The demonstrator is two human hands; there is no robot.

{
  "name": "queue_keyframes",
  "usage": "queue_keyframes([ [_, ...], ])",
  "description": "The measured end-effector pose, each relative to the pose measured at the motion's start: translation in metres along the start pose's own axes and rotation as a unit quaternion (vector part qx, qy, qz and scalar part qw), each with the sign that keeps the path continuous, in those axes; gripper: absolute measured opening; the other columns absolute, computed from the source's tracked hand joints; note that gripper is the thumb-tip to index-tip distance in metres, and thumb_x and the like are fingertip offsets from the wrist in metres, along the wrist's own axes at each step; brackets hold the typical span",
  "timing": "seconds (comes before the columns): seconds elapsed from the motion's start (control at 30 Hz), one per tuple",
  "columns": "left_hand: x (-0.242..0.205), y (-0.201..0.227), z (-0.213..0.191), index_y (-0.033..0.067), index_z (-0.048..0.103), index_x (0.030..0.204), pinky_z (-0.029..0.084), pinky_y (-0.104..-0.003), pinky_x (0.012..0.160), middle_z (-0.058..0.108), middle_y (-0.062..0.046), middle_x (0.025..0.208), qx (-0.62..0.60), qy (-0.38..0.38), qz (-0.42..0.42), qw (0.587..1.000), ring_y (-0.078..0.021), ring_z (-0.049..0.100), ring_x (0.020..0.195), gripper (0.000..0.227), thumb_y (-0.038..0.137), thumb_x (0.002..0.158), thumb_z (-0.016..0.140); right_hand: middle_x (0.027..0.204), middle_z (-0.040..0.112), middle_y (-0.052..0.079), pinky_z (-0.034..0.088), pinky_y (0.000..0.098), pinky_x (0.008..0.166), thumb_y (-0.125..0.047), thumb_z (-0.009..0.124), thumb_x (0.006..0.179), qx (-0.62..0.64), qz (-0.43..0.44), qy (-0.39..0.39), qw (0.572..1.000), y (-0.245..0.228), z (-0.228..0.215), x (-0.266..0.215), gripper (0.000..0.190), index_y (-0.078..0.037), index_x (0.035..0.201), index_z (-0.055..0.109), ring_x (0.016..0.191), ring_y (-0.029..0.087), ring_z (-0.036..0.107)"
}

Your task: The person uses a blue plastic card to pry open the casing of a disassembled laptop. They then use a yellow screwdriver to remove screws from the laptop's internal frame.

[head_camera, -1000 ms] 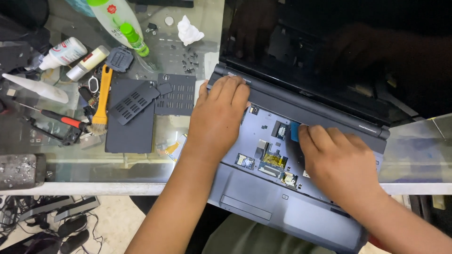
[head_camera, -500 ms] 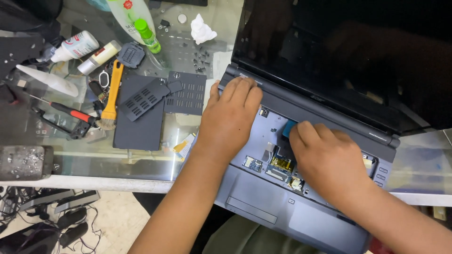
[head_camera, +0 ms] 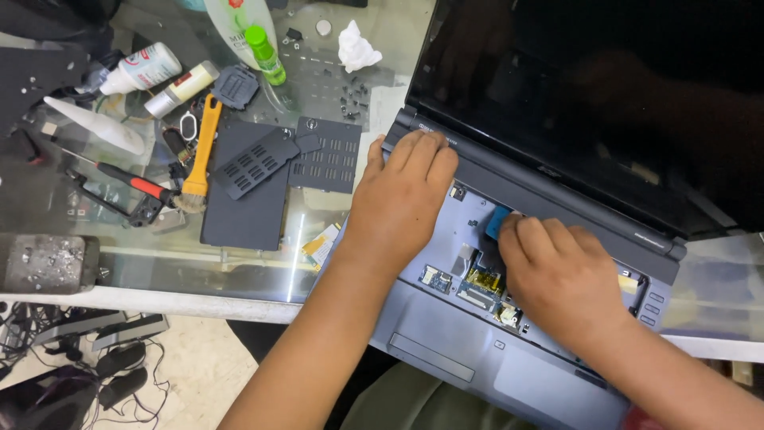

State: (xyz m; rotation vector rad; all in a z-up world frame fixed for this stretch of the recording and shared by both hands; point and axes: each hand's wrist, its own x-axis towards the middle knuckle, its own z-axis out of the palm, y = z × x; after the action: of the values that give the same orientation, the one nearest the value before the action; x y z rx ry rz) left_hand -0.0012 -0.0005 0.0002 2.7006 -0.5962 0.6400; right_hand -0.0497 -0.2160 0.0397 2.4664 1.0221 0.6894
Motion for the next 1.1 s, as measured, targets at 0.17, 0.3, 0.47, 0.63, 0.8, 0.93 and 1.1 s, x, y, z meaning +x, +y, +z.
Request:
queue_keyframes([
  [0.17,-0.001,-0.001,0.0,0.0101,0.06,0.118,0.048,-0.06,0.104,0.062,-0.01,0.132,-0.006,-0.004,0.001,1.0,-0.0275,0.057,0.13,0.03,0.0,0.09,0.057,0.078,0.05,-0.001,0.042,0.0321,0.054,-0.007,0.066,0.1,0.042,0.031,0.025,0.998,0.009,-0.008,0.0,0.009,-0.013,0.097,0.071,0.064,0.019,0.054],
  [0.3,0.0,-0.001,-0.001,0.0092,0.06,0.116,0.048,-0.061,0.104,0.063,-0.01,0.132,-0.005,-0.005,0.003,1.0,-0.0272,0.057,0.129,0.028,0.001,0.09,0.055,0.082,0.057,-0.002,0.04,0.0306,0.052,-0.011,0.073,0.104,0.057,0.06,0.035,0.996,0.013,-0.016,-0.013,0.009,-0.016,0.096,0.075,0.063,0.019,0.053],
  [0.47,0.001,-0.001,-0.006,0.009,0.059,0.115,0.046,-0.063,0.105,0.061,-0.01,0.131,-0.019,-0.013,0.01,1.0,-0.0279,0.056,0.127,0.018,0.012,0.099,0.052,0.102,0.07,0.001,0.048,0.0328,0.063,-0.012,0.069,0.101,0.073,0.098,0.016,0.992,0.026,-0.023,-0.057,0.016,-0.017,0.114,0.078,0.076,0.022,0.066],
  [0.63,0.01,-0.001,-0.025,0.0154,0.062,0.109,0.025,-0.074,0.114,0.066,-0.005,0.126,0.014,-0.023,0.012,1.0,-0.0249,0.06,0.124,0.024,0.029,0.091,0.072,0.099,0.069,0.001,0.045,0.036,0.064,-0.015,0.072,0.106,0.037,0.125,0.046,0.99,0.025,-0.017,-0.068,0.011,-0.019,0.113,0.079,0.073,0.023,0.06],
  [0.8,0.013,0.02,-0.037,0.009,0.059,0.115,0.043,-0.052,0.11,0.066,-0.01,0.12,-0.169,-0.068,0.015,0.983,-0.0314,0.061,0.116,0.036,0.019,0.087,0.078,0.094,0.074,0.006,0.046,0.0358,0.065,-0.008,0.076,0.102,0.108,0.124,0.113,0.98,0.026,-0.019,-0.067,0.004,-0.008,0.102,0.081,0.077,0.024,0.067],
  [0.93,0.039,0.038,-0.036,0.0101,0.06,0.105,0.053,-0.042,0.079,0.071,-0.007,0.107,-0.103,-0.077,0.094,0.987,-0.0306,0.066,0.1,0.046,0.017,0.071,0.09,0.097,0.074,0.002,0.048,0.0338,0.07,-0.009,0.073,0.103,0.111,0.116,0.114,0.98,0.023,-0.025,-0.067,0.007,-0.012,0.101,0.079,0.082,0.022,0.068],
  [1.1,0.069,0.018,-0.035,0.0176,0.061,0.111,0.052,-0.048,0.064,0.073,0.001,0.108,-0.173,-0.213,0.126,0.953,-0.0263,0.064,0.109,0.041,0.017,0.076,0.083,0.096,0.074,0.002,0.047,0.0341,0.067,-0.012,0.078,0.101,0.107,0.12,0.116,0.98,0.024,-0.023,-0.072,0.002,-0.013,0.1,0.08,0.08,0.022,0.069],
])
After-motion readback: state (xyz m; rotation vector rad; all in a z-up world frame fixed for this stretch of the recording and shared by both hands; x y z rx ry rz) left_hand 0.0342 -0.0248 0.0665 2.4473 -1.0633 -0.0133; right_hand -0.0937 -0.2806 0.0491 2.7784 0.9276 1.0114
